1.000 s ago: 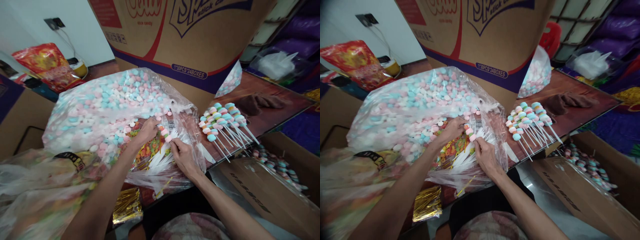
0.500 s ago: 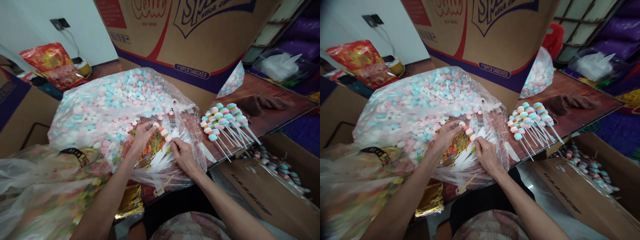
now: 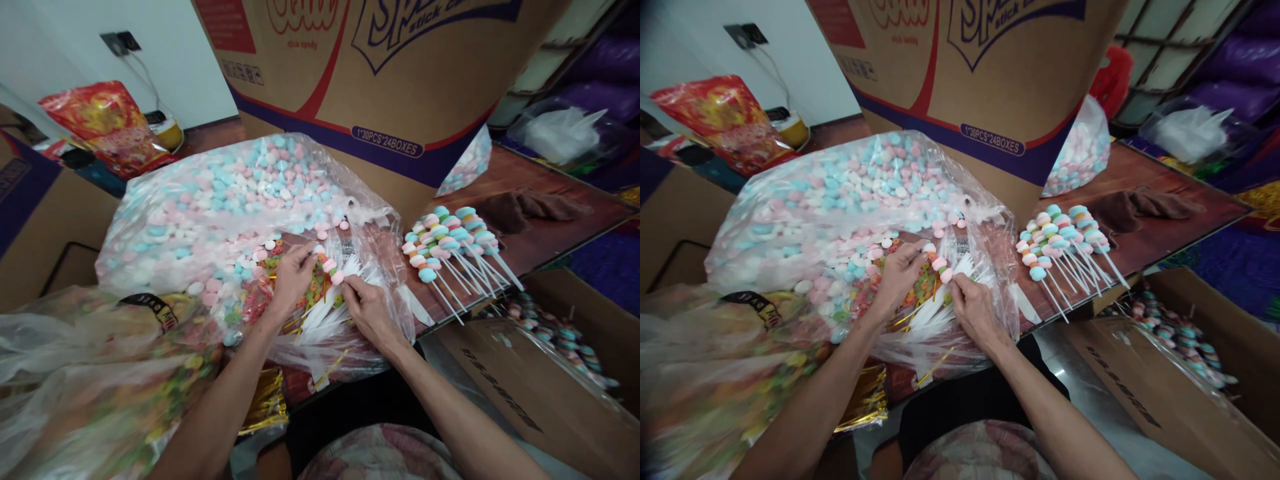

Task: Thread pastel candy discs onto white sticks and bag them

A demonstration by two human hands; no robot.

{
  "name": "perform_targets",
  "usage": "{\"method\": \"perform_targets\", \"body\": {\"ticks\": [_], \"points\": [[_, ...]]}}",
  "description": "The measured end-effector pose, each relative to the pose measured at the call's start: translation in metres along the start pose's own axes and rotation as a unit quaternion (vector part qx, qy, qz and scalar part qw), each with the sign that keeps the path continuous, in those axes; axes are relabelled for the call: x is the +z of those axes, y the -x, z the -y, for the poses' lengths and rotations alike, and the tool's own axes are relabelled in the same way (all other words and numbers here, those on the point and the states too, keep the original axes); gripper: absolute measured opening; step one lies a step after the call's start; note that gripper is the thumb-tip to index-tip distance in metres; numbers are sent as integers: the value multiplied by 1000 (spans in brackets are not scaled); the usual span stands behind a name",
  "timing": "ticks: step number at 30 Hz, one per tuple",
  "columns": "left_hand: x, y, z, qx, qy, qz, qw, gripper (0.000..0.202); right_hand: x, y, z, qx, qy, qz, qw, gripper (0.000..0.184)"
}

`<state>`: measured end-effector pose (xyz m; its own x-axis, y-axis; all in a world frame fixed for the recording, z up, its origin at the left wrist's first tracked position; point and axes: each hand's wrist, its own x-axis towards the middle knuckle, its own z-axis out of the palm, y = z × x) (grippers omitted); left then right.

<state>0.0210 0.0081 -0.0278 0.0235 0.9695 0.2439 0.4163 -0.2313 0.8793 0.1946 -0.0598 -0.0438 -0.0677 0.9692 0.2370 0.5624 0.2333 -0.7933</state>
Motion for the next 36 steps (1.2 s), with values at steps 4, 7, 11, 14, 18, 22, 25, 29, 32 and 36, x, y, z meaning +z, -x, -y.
{"method": "perform_targets", "body": {"ticks": [4, 7, 11, 14, 18, 22, 25, 29, 32, 36], "points": [[-1, 2, -9, 57, -55, 16, 997, 31, -2, 0, 2, 7, -8, 4, 1000, 25], [-2, 2, -11, 65, -57, 24, 996, 30, -4, 0, 2, 8, -13, 11, 1000, 25], [-1, 1, -8, 54, -43, 23, 997, 27, -4, 0, 0, -2, -26, 25, 999, 26], [2, 2, -6, 57, -40, 11, 997, 24, -4, 1, 0, -6, -22, 24, 999, 25], [8, 7, -7, 51, -40, -4, 998, 25, -3, 1, 2, -8, -8, 14, 1000, 25], [15, 15, -9, 52, -45, -4, 998, 25, -3, 2, 3, -6, -6, 7, 1000, 24], [17, 20, -8, 49, -55, 15, 997, 28, -4, 2, 4, -11, 0, 8, 1000, 24], [17, 23, -7, 39, -49, 33, 997, 29, -6, 0, 9, -8, 13, -5, 1000, 24], [16, 21, -5, 35, -40, 38, 998, 27, -7, -3, 12, -5, 19, 5, 1000, 23], [18, 15, 0, 16, -12, 36, 999, 28, -4, -8, 10, -13, 41, 3, 999, 22]]}}
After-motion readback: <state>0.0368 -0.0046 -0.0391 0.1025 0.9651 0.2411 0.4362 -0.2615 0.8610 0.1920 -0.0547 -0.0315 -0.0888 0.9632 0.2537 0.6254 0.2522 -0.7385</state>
